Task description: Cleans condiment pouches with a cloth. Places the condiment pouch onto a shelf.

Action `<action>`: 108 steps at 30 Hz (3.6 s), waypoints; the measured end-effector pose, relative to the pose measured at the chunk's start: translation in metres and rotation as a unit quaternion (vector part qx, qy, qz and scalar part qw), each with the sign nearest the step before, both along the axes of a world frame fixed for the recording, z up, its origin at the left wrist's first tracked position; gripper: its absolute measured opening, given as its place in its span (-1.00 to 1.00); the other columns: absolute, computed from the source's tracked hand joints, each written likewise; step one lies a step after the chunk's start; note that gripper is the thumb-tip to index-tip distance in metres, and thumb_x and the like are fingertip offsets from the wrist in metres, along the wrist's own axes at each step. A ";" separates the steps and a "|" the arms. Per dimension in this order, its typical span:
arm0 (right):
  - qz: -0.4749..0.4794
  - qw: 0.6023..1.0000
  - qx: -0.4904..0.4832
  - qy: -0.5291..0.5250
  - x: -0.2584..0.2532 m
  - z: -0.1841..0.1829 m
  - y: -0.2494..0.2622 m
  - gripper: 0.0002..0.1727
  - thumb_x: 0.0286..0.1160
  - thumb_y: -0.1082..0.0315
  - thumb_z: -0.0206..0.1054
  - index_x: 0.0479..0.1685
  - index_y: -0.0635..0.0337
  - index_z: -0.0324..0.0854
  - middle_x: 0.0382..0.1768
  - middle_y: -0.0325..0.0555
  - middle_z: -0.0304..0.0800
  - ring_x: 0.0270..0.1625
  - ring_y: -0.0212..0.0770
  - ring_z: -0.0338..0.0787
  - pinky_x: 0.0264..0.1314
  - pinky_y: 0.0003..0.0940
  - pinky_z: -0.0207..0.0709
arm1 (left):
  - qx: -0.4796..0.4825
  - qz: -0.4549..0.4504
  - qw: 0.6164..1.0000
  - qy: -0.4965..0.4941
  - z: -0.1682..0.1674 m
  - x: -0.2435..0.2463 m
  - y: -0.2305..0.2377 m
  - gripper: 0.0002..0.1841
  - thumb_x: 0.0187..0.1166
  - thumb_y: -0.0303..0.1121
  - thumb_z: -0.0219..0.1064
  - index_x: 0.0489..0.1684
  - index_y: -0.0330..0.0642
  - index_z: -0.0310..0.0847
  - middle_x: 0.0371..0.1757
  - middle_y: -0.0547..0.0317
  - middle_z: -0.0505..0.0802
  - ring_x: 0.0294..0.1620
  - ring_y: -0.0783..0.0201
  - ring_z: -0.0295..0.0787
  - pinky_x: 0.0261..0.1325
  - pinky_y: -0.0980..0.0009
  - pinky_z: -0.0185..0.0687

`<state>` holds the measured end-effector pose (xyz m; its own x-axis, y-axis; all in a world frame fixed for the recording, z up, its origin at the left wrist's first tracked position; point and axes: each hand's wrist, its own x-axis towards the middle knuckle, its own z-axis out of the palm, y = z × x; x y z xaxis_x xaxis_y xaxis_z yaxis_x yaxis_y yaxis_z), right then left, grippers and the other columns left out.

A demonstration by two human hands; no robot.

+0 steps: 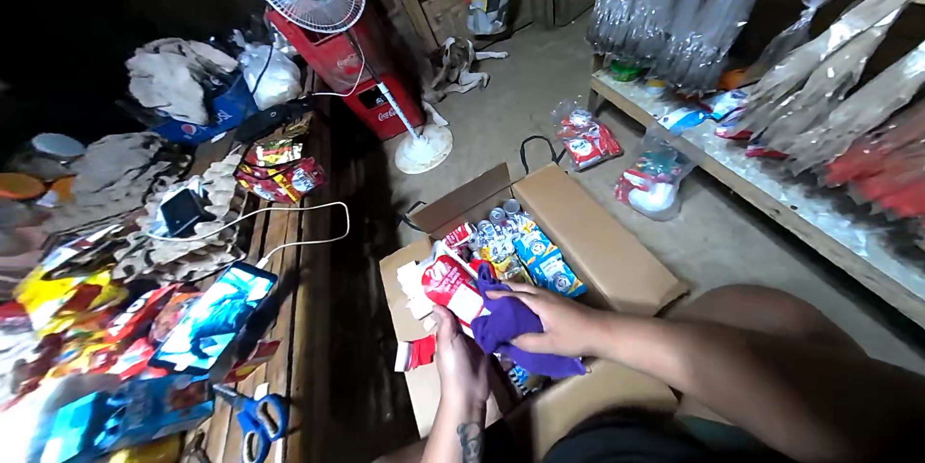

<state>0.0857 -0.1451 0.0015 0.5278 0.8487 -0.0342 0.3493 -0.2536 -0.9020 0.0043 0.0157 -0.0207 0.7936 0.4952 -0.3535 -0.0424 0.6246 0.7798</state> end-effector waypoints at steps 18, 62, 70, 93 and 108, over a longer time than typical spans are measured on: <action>-0.009 0.999 0.003 -0.051 -0.002 0.024 -0.008 -0.32 0.11 0.52 0.55 0.44 0.18 0.66 0.56 0.23 0.51 0.58 0.19 0.53 0.54 0.14 0.44 | -0.138 0.067 0.981 -0.118 0.017 0.007 0.019 -0.43 0.85 0.13 -0.35 0.38 -0.04 0.42 0.13 0.07 0.81 0.19 0.16 0.81 0.22 0.11 0.76; 0.059 0.981 -0.142 -0.116 0.029 0.049 -0.021 -0.39 0.31 0.41 0.47 0.49 0.10 0.62 0.42 0.18 0.63 0.45 0.23 0.62 0.37 0.32 0.47 | 0.026 -0.037 0.997 -0.054 0.003 0.004 0.005 -0.44 0.90 -0.03 -0.40 0.66 -0.18 0.11 0.29 -0.02 0.71 0.27 0.19 0.74 0.34 0.18 0.68; -0.124 0.962 0.018 -0.242 0.027 0.010 -0.015 -0.18 0.17 0.36 0.52 0.64 0.17 0.47 0.49 0.26 0.56 0.47 0.26 0.61 0.43 0.21 0.52 | 0.036 -0.134 0.988 -0.062 0.001 -0.003 -0.010 -0.42 0.88 -0.05 -0.35 0.70 -0.25 0.04 0.34 0.00 0.70 0.33 0.23 0.71 0.40 0.20 0.65; -0.095 0.952 0.035 -0.290 0.042 -0.019 -0.019 -0.21 0.03 0.11 0.39 0.51 0.08 0.61 0.47 0.26 0.56 0.38 0.46 0.61 0.26 0.49 0.48 | 0.067 -0.177 0.982 -0.025 0.017 -0.009 -0.013 -0.46 0.90 -0.21 -0.39 0.70 -0.39 0.04 0.40 -0.08 0.59 0.29 0.35 0.64 0.40 0.32 0.56; -0.143 0.946 0.036 -0.290 0.048 -0.017 -0.021 -0.22 0.15 -0.01 0.33 0.52 0.12 0.58 0.44 0.38 0.54 0.39 0.48 0.57 0.28 0.49 0.41 | 0.097 -0.217 0.971 -0.012 0.016 -0.010 -0.011 -0.42 0.90 -0.19 -0.40 0.74 -0.42 0.02 0.49 -0.19 0.53 0.36 0.29 0.61 0.45 0.28 0.51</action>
<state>0.1337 -0.1657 -0.0153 0.6479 0.6581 0.3837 0.7172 -0.3573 -0.5983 -0.0060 0.0045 -0.0049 0.9494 0.1686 -0.2649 0.1713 0.4291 0.8869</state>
